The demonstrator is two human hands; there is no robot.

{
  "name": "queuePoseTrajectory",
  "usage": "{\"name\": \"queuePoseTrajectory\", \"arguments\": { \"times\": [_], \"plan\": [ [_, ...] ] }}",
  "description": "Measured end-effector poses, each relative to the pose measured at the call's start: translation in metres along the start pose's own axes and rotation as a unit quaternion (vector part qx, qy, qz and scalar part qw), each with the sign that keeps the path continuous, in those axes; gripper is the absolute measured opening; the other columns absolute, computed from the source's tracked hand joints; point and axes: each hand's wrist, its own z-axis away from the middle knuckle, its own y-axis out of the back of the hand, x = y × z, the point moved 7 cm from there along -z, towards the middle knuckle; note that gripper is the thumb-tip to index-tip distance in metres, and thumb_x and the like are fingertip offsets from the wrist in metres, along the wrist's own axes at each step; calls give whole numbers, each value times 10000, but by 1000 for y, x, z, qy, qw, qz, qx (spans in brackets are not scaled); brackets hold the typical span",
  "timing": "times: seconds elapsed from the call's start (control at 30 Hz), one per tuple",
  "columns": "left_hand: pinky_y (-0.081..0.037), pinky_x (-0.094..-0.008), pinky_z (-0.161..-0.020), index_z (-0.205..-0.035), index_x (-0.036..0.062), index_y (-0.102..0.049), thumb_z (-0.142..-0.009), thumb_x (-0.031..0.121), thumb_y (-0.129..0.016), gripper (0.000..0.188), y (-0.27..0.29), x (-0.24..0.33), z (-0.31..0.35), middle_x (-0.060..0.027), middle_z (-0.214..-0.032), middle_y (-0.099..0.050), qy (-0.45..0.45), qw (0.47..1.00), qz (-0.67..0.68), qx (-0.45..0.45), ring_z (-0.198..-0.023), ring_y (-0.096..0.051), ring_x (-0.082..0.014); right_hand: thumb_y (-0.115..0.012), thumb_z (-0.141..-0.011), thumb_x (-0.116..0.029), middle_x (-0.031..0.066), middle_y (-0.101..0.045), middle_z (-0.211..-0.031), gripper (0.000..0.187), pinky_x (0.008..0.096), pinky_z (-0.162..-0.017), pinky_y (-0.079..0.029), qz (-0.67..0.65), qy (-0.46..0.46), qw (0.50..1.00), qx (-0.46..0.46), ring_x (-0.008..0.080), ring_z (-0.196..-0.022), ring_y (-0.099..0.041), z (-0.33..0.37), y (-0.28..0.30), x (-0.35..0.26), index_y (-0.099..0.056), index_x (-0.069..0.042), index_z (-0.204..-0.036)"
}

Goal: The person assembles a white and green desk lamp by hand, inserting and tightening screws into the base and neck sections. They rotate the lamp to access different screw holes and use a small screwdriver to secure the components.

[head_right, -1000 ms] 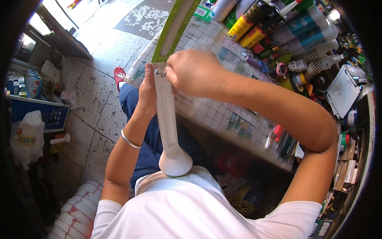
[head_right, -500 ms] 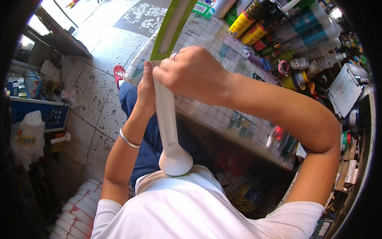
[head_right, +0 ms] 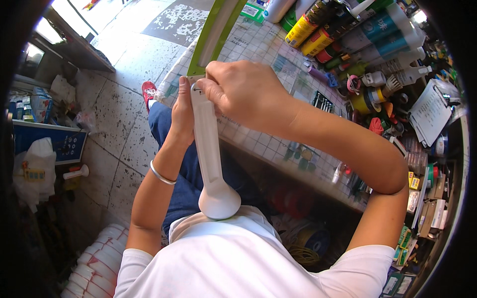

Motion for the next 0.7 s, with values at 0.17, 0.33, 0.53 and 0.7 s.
{"name": "queuePoseTrajectory", "arguments": {
  "times": [0.17,0.33,0.53,0.7],
  "plan": [
    [-521,-301,-587,-955,-25,-570,-908,633,-255,731,2,-3,-2,-110,-770,-598,-2,1000,1,-10,-629,-611,-189,-617,-862,-336,83,-544,-528,303,284,-423,-390,-106,13,992,71,192,-441,-529,7,0,9,-616,-62,-733],
    [-520,-299,-583,-950,-28,-572,-914,623,-250,727,2,-4,-2,-106,-764,-596,6,1000,-9,-8,-634,-612,-187,-596,-841,-426,80,-560,-513,381,332,-445,-434,56,20,995,76,256,-473,-584,13,3,-2,-574,-93,-656],
    [-515,-303,-580,-933,-30,-570,-921,612,-251,717,0,1,1,-104,-755,-592,1,1000,1,-6,-624,-604,-186,-558,-885,-345,105,-552,-522,322,365,-437,-436,52,-21,998,33,278,-494,-589,14,2,-1,-530,-95,-684],
    [-512,-306,-580,-928,-30,-562,-920,613,-255,712,2,-5,-3,-106,-753,-591,-1,999,33,-20,-622,-602,-189,-581,-864,-241,97,-564,-580,200,379,-465,-453,93,38,993,65,294,-531,-592,14,3,-5,-517,-86,-755]
  ]
}}
